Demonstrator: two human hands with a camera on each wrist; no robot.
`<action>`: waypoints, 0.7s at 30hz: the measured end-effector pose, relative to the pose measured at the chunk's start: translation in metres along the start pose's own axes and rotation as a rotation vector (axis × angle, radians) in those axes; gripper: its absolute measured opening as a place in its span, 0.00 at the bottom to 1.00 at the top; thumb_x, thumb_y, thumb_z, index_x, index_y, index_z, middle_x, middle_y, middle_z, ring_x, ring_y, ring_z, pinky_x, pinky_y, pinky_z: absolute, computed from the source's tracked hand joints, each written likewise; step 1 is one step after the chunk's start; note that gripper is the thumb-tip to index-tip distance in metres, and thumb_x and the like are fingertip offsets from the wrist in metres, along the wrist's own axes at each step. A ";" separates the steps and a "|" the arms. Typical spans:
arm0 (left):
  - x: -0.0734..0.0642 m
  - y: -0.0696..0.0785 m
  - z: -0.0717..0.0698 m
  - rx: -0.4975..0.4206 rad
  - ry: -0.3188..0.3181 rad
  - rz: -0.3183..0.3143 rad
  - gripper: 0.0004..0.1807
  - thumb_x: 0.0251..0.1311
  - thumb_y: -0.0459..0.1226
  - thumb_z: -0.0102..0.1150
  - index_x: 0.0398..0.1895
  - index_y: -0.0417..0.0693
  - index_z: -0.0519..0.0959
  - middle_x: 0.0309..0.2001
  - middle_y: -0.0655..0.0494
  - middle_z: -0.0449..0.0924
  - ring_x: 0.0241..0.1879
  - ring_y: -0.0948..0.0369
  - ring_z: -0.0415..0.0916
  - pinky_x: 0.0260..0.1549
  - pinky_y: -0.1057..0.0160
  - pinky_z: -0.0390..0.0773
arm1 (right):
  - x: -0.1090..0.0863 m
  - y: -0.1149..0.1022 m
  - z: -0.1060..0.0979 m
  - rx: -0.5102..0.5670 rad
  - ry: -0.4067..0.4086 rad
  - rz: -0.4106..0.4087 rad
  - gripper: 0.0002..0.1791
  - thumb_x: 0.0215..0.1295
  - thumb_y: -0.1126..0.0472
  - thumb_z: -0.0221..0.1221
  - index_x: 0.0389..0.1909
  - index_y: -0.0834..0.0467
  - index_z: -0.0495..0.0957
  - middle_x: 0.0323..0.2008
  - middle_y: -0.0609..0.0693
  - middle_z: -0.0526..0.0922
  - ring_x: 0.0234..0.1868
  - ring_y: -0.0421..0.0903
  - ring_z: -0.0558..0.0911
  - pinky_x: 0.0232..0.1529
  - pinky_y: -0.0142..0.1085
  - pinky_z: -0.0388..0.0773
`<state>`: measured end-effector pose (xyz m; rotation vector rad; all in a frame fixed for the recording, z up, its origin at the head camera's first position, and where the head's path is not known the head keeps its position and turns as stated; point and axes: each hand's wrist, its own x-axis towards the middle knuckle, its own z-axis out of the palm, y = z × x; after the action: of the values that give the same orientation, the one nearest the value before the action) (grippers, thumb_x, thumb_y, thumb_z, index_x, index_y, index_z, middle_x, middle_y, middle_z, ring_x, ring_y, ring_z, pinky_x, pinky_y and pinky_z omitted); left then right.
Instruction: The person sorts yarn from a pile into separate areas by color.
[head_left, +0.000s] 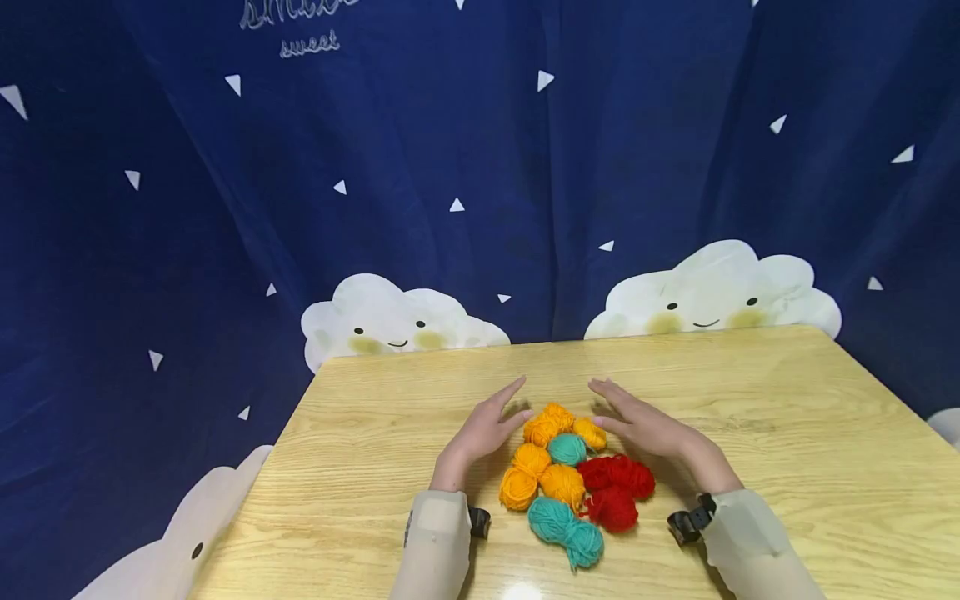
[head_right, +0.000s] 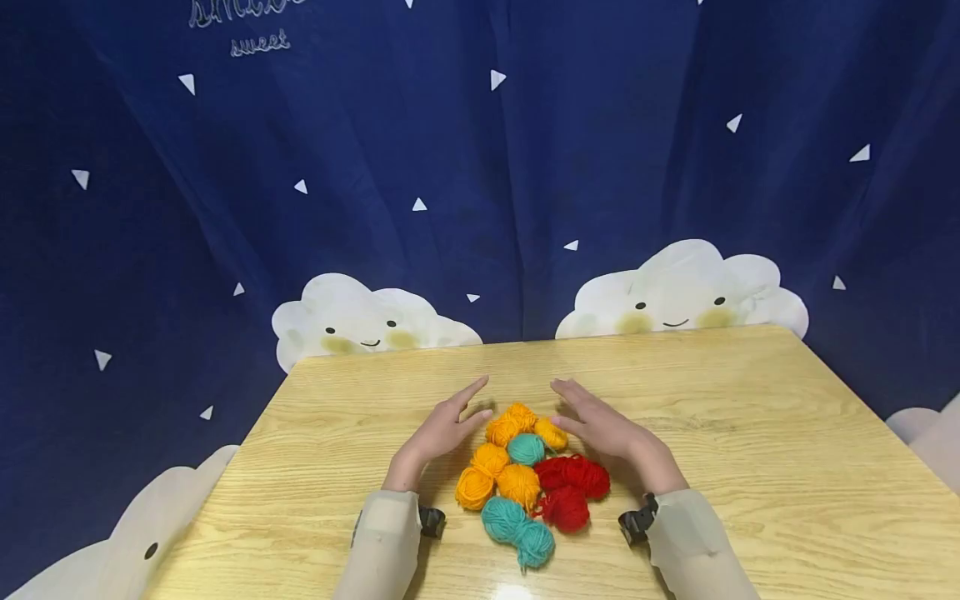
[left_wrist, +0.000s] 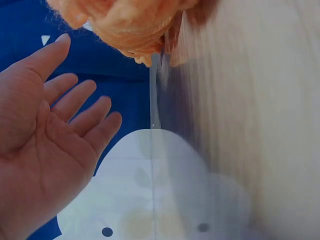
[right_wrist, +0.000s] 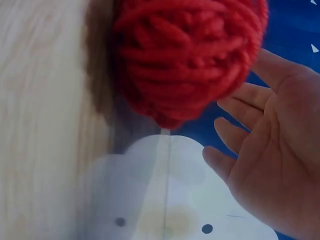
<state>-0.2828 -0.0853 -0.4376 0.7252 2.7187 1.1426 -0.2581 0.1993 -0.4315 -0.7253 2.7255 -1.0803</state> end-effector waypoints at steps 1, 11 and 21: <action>0.001 -0.001 0.000 -0.002 -0.011 0.001 0.33 0.73 0.48 0.48 0.77 0.59 0.54 0.77 0.54 0.56 0.76 0.51 0.55 0.74 0.49 0.58 | 0.001 0.001 0.001 -0.002 -0.009 0.001 0.36 0.75 0.49 0.49 0.75 0.63 0.52 0.75 0.68 0.50 0.75 0.70 0.50 0.71 0.67 0.50; 0.004 -0.004 0.000 -0.001 -0.112 0.061 0.30 0.73 0.47 0.49 0.75 0.54 0.59 0.75 0.55 0.61 0.74 0.53 0.60 0.71 0.50 0.63 | 0.005 0.006 0.004 -0.026 -0.060 0.013 0.35 0.75 0.47 0.49 0.71 0.67 0.59 0.70 0.67 0.64 0.71 0.67 0.63 0.69 0.62 0.61; 0.008 -0.003 0.002 0.078 -0.176 0.099 0.28 0.73 0.45 0.48 0.74 0.55 0.62 0.73 0.56 0.63 0.70 0.53 0.66 0.68 0.52 0.68 | 0.008 0.006 0.010 0.000 -0.124 0.002 0.33 0.73 0.48 0.52 0.70 0.65 0.64 0.68 0.65 0.69 0.68 0.64 0.69 0.67 0.61 0.65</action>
<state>-0.2902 -0.0823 -0.4410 0.9327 2.6183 0.9460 -0.2648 0.1931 -0.4421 -0.7625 2.6221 -0.9999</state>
